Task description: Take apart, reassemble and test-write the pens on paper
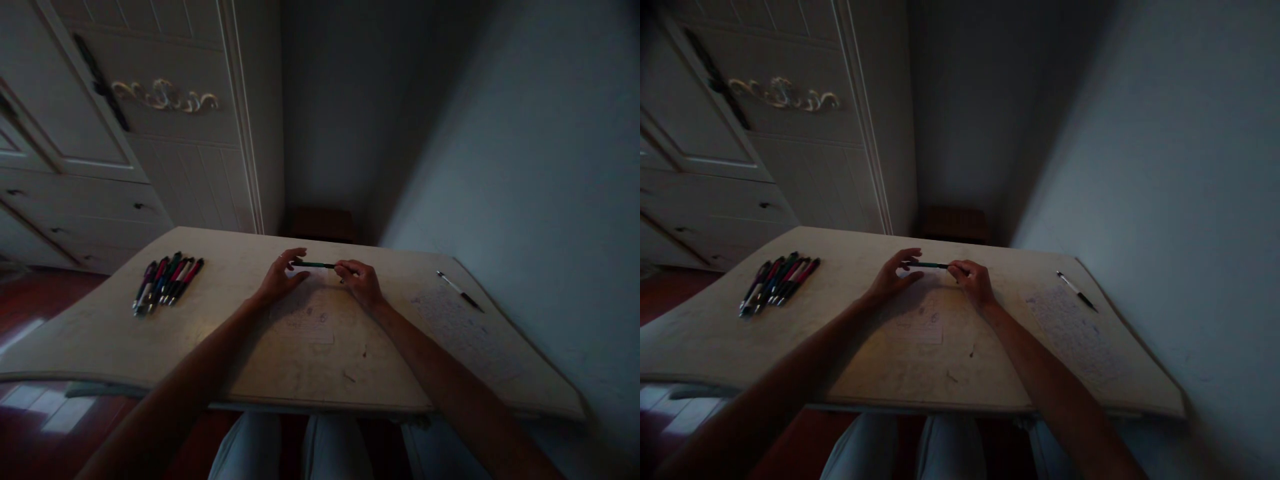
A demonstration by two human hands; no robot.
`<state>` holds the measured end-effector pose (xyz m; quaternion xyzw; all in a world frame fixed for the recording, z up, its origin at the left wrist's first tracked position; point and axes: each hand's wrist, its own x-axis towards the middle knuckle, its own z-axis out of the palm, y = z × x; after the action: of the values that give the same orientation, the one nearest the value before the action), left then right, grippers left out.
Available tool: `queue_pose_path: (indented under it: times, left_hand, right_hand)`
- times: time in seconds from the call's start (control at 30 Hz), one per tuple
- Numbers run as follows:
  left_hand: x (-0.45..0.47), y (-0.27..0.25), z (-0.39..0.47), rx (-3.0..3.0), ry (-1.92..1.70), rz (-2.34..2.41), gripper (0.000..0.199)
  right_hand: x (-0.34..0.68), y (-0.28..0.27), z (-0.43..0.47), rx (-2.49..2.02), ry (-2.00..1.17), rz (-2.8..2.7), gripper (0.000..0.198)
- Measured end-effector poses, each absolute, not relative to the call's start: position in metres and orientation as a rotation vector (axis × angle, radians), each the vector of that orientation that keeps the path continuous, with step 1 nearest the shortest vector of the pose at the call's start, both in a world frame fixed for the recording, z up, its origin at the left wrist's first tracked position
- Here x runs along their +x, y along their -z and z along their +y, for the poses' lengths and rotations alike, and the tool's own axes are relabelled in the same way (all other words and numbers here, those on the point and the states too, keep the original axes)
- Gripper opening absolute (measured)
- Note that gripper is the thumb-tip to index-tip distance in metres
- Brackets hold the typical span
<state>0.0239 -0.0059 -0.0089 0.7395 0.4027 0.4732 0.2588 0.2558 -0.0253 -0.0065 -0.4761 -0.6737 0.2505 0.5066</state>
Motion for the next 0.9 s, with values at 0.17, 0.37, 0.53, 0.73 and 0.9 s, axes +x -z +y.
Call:
queue_pose_path:
  times: [0.17,0.37,0.53,0.73,0.9]
  left_hand:
    - [0.0239,0.0058,-0.0067,1.922,-1.290,1.270,0.041]
    - [0.0222,0.0037,-0.0049,1.959,-1.158,1.224,0.046]
    - [0.0214,0.0063,-0.0012,1.927,-1.201,1.153,0.032]
    - [0.0222,0.0114,-0.0016,1.902,-1.291,1.051,0.058]
    - [0.0230,0.0101,-0.0016,1.825,-1.240,1.262,0.050]
  right_hand:
    - [0.2556,0.0047,-0.0258,-1.131,-0.590,-1.634,0.026]
    - [0.2569,0.0040,-0.0270,-1.129,-0.567,-1.670,0.024]
    - [0.2578,0.0057,-0.0266,-1.121,-0.547,-1.706,0.025]
    - [0.2556,0.0051,-0.0265,-1.122,-0.547,-1.675,0.026]
    - [0.2557,0.0062,-0.0257,-1.113,-0.544,-1.668,0.026]
